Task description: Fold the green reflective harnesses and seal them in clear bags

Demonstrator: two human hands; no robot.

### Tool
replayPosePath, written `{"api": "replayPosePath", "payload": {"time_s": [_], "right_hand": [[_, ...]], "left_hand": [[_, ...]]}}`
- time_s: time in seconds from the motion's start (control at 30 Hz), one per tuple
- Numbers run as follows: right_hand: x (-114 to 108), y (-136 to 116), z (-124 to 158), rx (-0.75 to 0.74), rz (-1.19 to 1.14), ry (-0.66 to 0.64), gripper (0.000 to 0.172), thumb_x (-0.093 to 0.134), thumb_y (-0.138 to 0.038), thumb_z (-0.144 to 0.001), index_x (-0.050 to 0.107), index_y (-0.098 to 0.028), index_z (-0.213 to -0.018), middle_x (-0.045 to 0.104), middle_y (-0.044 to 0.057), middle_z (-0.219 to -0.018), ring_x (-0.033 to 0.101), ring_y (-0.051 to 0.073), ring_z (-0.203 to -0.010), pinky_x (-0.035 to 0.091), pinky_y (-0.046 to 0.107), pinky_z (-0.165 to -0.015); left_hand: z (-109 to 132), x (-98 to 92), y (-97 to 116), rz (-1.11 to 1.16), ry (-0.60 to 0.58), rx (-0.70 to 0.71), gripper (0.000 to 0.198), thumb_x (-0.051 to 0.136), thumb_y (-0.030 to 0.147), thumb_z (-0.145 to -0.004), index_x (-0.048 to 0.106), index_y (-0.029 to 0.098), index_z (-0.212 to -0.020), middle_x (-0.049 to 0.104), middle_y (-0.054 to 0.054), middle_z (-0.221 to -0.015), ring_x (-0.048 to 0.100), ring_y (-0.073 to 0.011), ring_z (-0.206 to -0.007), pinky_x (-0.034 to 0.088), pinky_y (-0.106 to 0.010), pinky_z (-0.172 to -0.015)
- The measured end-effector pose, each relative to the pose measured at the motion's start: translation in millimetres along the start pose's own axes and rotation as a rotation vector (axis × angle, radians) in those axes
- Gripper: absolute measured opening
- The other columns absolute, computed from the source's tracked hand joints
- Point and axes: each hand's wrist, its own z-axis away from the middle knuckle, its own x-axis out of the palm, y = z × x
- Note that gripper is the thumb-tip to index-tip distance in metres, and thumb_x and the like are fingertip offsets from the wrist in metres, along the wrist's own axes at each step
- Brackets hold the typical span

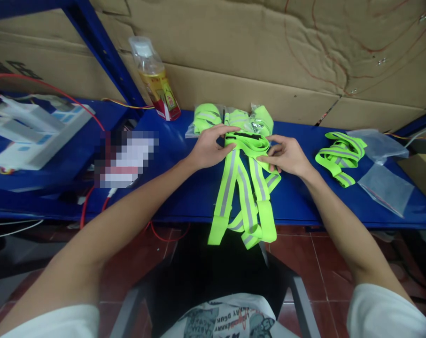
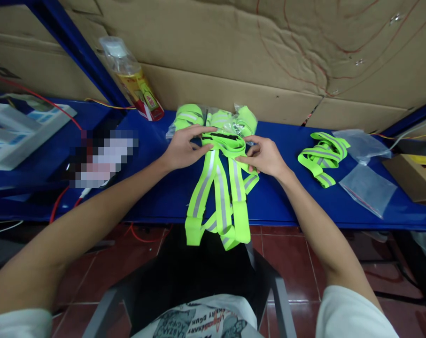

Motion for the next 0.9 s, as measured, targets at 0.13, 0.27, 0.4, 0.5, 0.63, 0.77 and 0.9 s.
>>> {"api": "replayPosePath", "payload": {"time_s": [0.13, 0.27, 0.4, 0.5, 0.63, 0.77, 0.9], "right_hand": [[-3, -9, 1, -0.113, 0.257, 0.174, 0.059, 0.092, -0.071, -0.077, 0.078, -0.02, -0.102, 0.069, 0.003, -0.072, 0.061, 0.018, -0.06, 0.044, 0.033, -0.052], [-7, -21, 7, 0.05, -0.082, -0.142, 0.057, 0.077, -0.075, -0.091, 0.075, -0.021, -0.11, 0.069, 0.001, -0.068, 0.058, 0.014, -0.045, 0.036, 0.029, -0.037], [-8, -23, 10, 0.05, -0.369, -0.375, 0.068, 0.097, -0.054, -0.081, 0.069, -0.02, -0.133, 0.081, 0.003, -0.084, 0.073, 0.019, -0.055, 0.053, 0.026, -0.039], [-6, -23, 10, 0.074, -0.456, -0.434, 0.063, 0.096, -0.046, -0.084, 0.071, -0.016, -0.133, 0.086, 0.008, -0.099, 0.08, 0.019, -0.071, 0.066, 0.026, -0.055], [6, -26, 15, 0.144, -0.616, -0.594, 0.07, 0.088, -0.043, -0.094, 0.06, -0.016, -0.152, 0.085, 0.014, -0.118, 0.085, 0.025, -0.096, 0.073, 0.037, -0.082], [26, -33, 25, 0.118, -0.8, -0.692, 0.077, 0.085, -0.032, -0.096, 0.05, -0.025, -0.164, 0.078, 0.013, -0.143, 0.075, 0.03, -0.133, 0.062, 0.052, -0.115], [34, -37, 27, 0.086, -0.763, -0.879, 0.073, 0.082, -0.031, -0.097, 0.053, -0.029, -0.163, 0.065, 0.011, -0.161, 0.063, 0.03, -0.15, 0.054, 0.052, -0.124]], "left_hand": [[-5, -2.6, -1, 0.005, 0.092, -0.005, 0.046, 0.077, 0.048, -0.096, 0.078, 0.021, -0.133, 0.079, -0.012, -0.124, 0.075, -0.0214, -0.102, 0.062, -0.024, -0.067], [-8, -2.6, -2, 0.123, 0.153, -0.007, 0.05, 0.077, 0.053, -0.096, 0.075, 0.02, -0.134, 0.077, -0.013, -0.134, 0.075, -0.0265, -0.119, 0.069, -0.034, -0.088], [-11, -3.1, -7, 0.353, 0.197, -0.112, 0.057, 0.085, 0.057, -0.09, 0.075, 0.023, -0.134, 0.078, -0.011, -0.128, 0.077, -0.028, -0.114, 0.071, -0.038, -0.085], [-15, -6.4, -10, 0.473, 0.229, -0.175, 0.063, 0.089, 0.061, -0.086, 0.075, 0.025, -0.135, 0.078, -0.01, -0.12, 0.078, -0.0296, -0.113, 0.071, -0.041, -0.085], [-17, -10.8, -3, 0.581, 0.223, -0.241, 0.063, 0.091, 0.062, -0.083, 0.077, 0.025, -0.132, 0.081, -0.009, -0.116, 0.079, -0.0306, -0.111, 0.071, -0.04, -0.08], [-15, -12.2, 12, 0.66, 0.191, -0.298, 0.05, 0.09, 0.052, -0.085, 0.08, 0.026, -0.127, 0.081, -0.007, -0.113, 0.079, -0.0279, -0.107, 0.07, -0.04, -0.081], [-16, -15.6, 20, 0.628, 0.195, -0.29, 0.038, 0.087, 0.042, -0.087, 0.083, 0.024, -0.121, 0.08, -0.006, -0.11, 0.08, -0.0274, -0.107, 0.068, -0.043, -0.087]]}}
